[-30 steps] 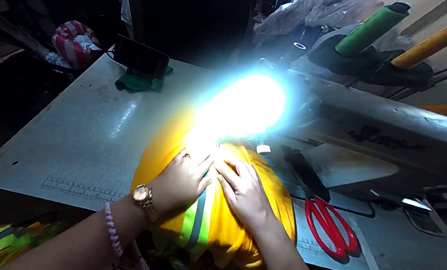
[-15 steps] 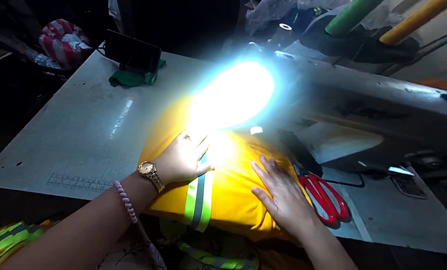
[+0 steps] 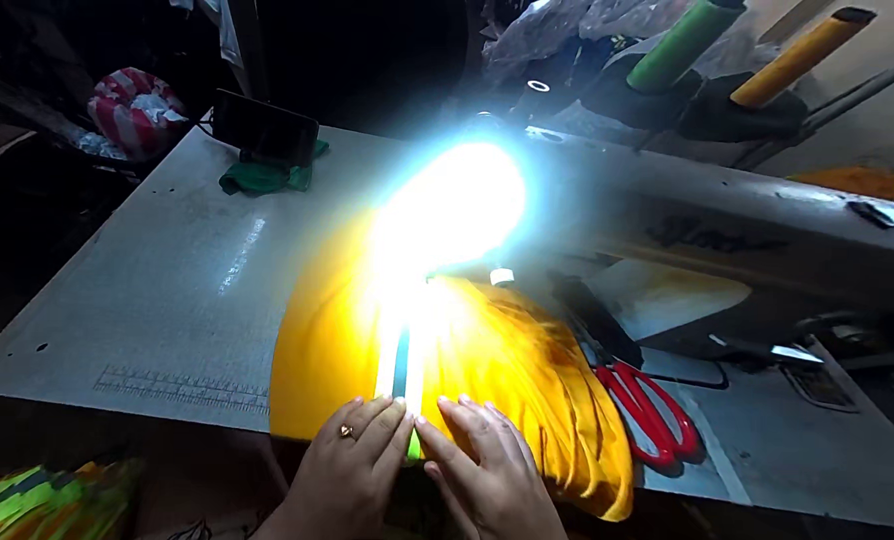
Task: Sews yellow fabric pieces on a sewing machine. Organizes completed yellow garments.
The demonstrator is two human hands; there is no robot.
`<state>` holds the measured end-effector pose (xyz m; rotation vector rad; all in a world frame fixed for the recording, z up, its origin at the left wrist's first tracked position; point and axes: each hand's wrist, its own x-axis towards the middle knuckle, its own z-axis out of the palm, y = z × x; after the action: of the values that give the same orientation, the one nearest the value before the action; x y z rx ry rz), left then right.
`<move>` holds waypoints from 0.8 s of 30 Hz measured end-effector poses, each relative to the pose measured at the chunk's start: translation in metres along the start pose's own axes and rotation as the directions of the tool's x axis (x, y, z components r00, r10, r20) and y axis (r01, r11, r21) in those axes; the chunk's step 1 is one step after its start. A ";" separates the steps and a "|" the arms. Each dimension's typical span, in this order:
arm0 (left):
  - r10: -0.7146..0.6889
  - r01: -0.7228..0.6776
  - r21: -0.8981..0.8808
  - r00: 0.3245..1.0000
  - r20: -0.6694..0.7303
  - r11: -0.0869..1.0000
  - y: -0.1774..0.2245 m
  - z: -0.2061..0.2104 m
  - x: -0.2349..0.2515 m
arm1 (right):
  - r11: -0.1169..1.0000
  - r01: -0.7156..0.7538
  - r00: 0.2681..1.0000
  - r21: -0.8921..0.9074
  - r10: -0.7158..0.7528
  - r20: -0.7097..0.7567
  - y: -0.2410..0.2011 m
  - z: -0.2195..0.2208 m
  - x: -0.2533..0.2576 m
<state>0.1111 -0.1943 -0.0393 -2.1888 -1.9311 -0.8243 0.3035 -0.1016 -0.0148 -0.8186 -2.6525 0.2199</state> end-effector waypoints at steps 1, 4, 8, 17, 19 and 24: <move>-0.008 0.008 -0.023 1.000 0.001 1.000 -0.002 0.003 0.003 | 1.000 0.005 1.000 -0.015 -0.005 -0.008 0.002 0.001 0.004; -0.015 0.020 -0.064 0.997 0.078 0.998 -0.015 0.004 0.021 | 0.999 0.020 0.998 -0.042 -0.022 -0.051 0.015 0.006 0.019; 0.000 0.018 -0.089 0.979 0.203 0.996 -0.038 0.004 0.054 | 0.998 0.024 0.995 -0.060 -0.029 -0.092 0.033 0.015 0.045; 0.080 -0.087 0.017 0.966 0.247 0.996 -0.055 -0.005 0.086 | 0.995 0.074 0.994 -0.068 -0.079 -0.081 0.043 0.012 0.056; 0.156 -0.156 -0.009 0.977 0.143 0.988 -0.044 -0.003 0.064 | 0.994 0.101 0.991 -0.035 -0.103 -0.084 0.037 0.009 0.037; 0.173 -0.173 -0.021 0.984 0.039 0.985 -0.025 -0.003 0.018 | 0.996 0.083 0.994 0.011 -0.082 -0.077 0.026 0.006 0.013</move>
<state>0.0874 -0.1750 -0.0349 -2.3596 -1.7250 -0.7770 0.3051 -0.0733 -0.0230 -0.6966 -2.6032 0.1823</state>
